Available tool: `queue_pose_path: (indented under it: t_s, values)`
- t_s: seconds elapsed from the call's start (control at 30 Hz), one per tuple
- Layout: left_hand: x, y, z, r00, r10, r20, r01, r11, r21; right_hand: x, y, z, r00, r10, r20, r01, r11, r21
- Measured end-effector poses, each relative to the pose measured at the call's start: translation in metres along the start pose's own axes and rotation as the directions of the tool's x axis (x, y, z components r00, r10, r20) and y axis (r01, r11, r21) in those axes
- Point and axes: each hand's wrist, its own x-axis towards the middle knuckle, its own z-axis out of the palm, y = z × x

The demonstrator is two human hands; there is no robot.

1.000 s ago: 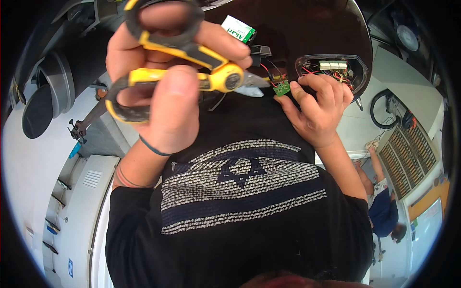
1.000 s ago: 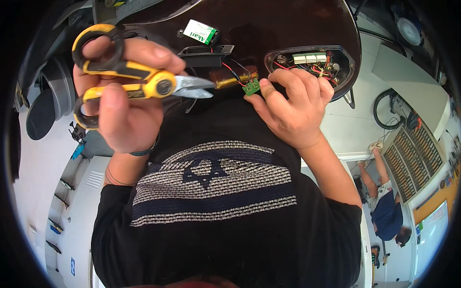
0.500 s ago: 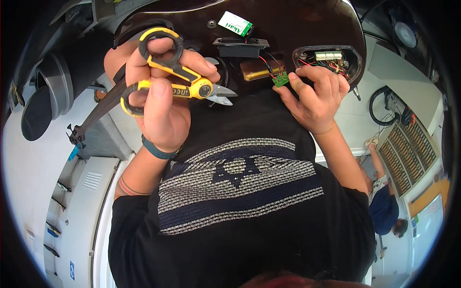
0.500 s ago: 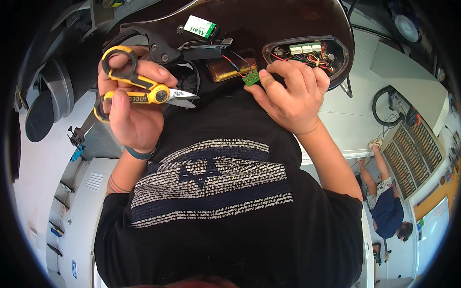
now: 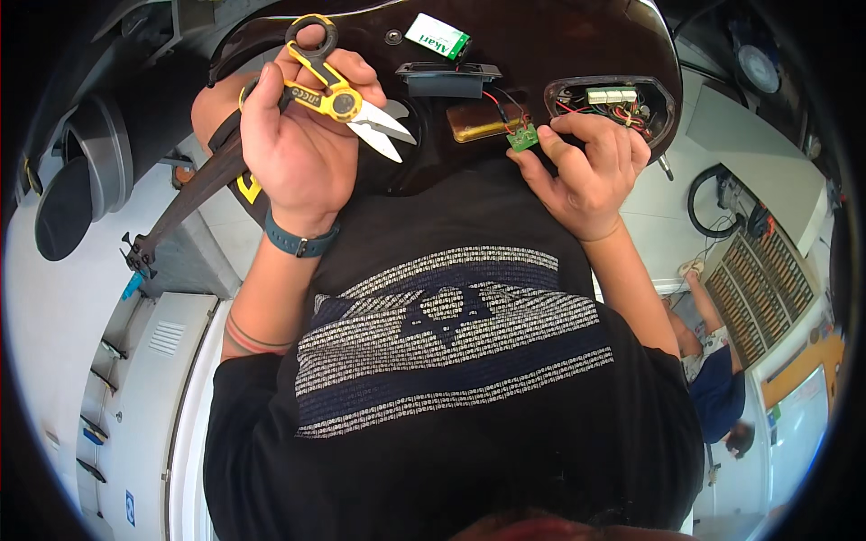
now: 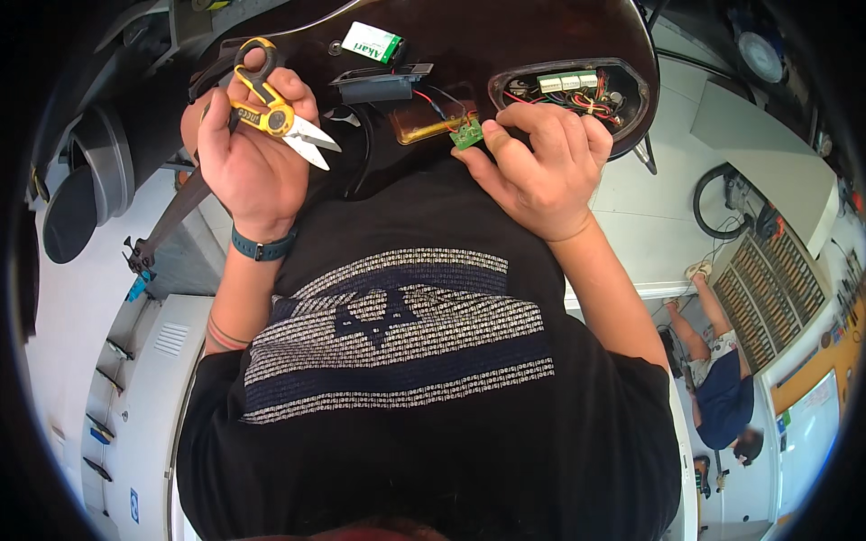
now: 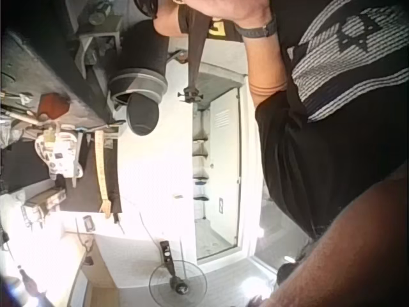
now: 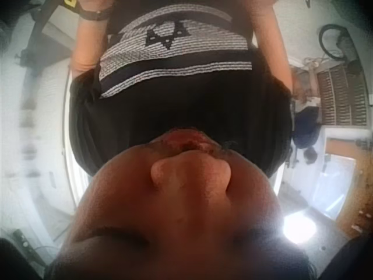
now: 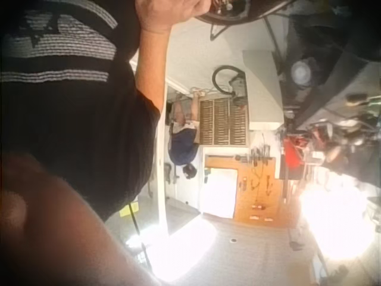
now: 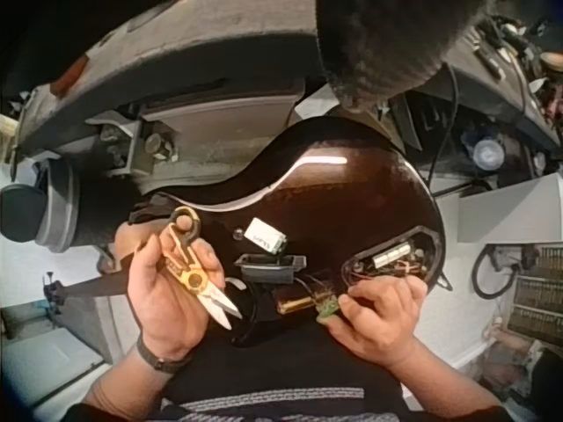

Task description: The person manipulates internal wiring and circuit components inside a bass guitar's electronics cavity, using a small cutting tool to trim wires and reconnecting a battery and components by hand.

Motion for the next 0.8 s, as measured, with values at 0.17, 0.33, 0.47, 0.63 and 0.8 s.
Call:
queue_pose_path:
  t_s: [0.17, 0.33, 0.47, 0.63, 0.8]
  values:
    - [0.006, 0.000, -0.019, 0.994, -0.098, -0.054, 0.090, 0.988, -0.127, 0.000, -0.002, 0.001, 1.000, 0.011, 0.000, -0.011, 1.000, 0.003]
    - [0.011, 0.003, -0.022, 0.991, -0.131, -0.002, 0.130, 0.984, -0.119, -0.001, -0.001, 0.002, 1.000, 0.023, -0.009, -0.023, 1.000, 0.004]
    - [0.011, 0.001, -0.020, 0.991, -0.133, -0.018, 0.130, 0.983, -0.127, -0.001, -0.002, 0.001, 0.999, 0.033, 0.002, -0.033, 0.999, 0.005]
    - [0.011, 0.000, -0.023, 0.993, -0.113, -0.042, 0.110, 0.991, -0.077, -0.001, -0.001, 0.002, 1.000, 0.023, -0.021, -0.022, 1.000, 0.018]
    - [0.011, 0.000, -0.021, 0.992, -0.117, -0.038, 0.115, 0.991, -0.072, -0.001, 0.001, 0.003, 1.000, 0.019, -0.022, -0.018, 0.999, 0.028]
